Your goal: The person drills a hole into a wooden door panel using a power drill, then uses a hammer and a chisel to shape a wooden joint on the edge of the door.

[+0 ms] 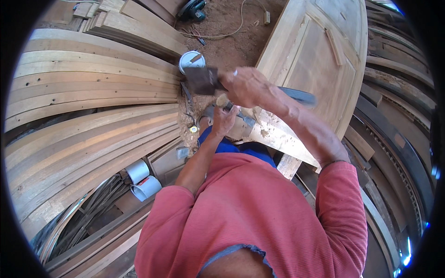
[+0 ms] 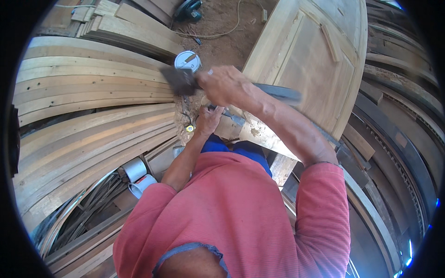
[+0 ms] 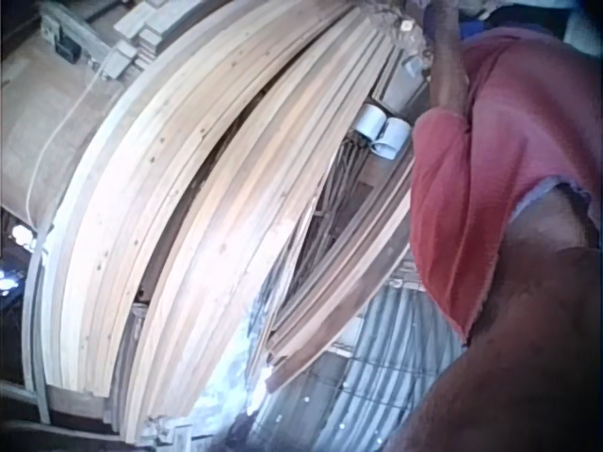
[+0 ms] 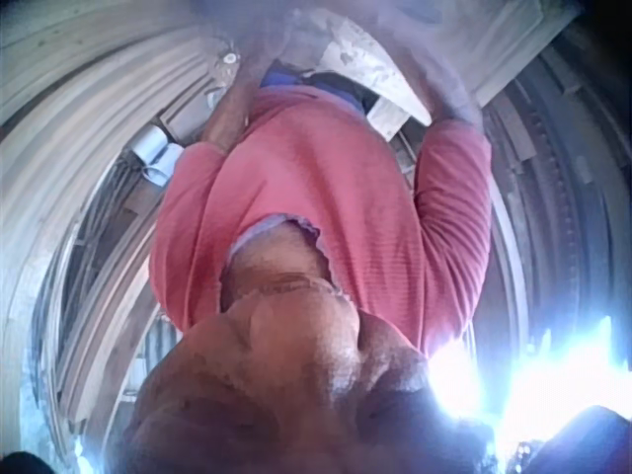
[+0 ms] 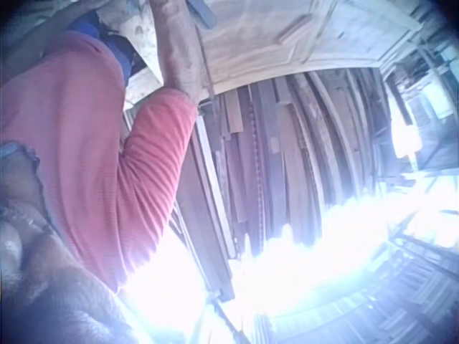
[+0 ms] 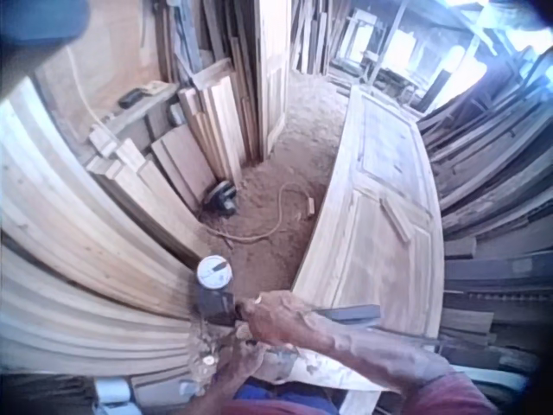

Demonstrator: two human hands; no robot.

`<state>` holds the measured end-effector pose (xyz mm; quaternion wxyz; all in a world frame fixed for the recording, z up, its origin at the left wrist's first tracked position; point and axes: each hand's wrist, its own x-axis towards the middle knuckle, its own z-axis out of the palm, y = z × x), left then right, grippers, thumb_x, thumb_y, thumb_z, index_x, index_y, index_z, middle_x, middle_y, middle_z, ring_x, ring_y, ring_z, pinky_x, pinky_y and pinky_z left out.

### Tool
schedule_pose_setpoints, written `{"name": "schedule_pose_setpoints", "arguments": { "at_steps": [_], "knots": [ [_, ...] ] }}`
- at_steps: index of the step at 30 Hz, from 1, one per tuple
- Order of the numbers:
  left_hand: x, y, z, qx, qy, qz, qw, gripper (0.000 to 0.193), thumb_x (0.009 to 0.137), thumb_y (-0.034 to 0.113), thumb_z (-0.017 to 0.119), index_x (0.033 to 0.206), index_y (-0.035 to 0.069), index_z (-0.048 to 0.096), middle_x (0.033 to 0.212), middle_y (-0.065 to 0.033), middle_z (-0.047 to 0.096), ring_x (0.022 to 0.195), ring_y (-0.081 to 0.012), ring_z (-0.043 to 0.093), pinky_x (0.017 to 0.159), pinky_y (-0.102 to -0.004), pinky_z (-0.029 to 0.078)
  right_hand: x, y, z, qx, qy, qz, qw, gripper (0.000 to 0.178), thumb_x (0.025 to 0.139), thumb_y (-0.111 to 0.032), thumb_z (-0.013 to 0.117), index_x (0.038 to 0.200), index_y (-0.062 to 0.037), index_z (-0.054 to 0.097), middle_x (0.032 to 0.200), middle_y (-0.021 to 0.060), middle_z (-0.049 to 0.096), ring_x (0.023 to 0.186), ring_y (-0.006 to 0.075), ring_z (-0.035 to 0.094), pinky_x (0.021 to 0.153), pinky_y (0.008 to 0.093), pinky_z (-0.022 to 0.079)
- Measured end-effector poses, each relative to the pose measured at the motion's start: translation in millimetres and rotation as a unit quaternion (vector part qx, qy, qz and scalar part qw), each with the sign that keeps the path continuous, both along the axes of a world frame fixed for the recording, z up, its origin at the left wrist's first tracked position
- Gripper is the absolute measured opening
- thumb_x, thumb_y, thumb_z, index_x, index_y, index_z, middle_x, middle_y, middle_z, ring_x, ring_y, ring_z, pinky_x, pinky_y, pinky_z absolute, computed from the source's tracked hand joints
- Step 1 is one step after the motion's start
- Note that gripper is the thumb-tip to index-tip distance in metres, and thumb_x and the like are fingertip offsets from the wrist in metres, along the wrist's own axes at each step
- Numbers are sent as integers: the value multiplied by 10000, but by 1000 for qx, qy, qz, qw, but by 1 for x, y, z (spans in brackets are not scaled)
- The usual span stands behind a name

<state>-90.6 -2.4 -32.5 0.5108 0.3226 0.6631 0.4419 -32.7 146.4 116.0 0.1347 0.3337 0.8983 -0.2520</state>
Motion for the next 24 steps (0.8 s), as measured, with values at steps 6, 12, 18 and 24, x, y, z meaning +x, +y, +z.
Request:
{"name": "schedule_pose_setpoints", "arguments": {
  "at_steps": [6,12,18,24],
  "knots": [
    [14,12,-69,61,-273,50,959,138,992,160,643,1003,22,637,870,-49,668,759,-125,640,699,-310,514,62,6,-10,-22,-93,-68,993,244,845,-132,610,1054,-20,668,900,218,711,911,406,691,805,494,545],
    [-8,46,3,77,-168,21,983,117,949,142,690,1008,58,634,787,-17,647,703,-103,615,659,-303,510,147,-43,-21,-68,-28,-282,957,324,862,-249,667,1072,-7,621,910,234,698,904,430,674,801,502,531],
    [-25,72,17,129,175,-167,962,349,812,215,769,1107,74,648,919,-193,734,855,-338,734,753,-425,571,188,-146,-105,-27,-24,-360,932,332,907,-345,662,964,-21,622,907,244,693,879,431,674,762,525,539],
    [22,67,11,-64,349,-568,743,825,831,183,691,1556,163,297,996,-240,721,921,-442,699,840,-525,550,220,-200,-145,-138,-135,-407,893,328,918,-310,628,1129,-61,606,997,241,708,978,437,681,857,518,543]
  ]
}}
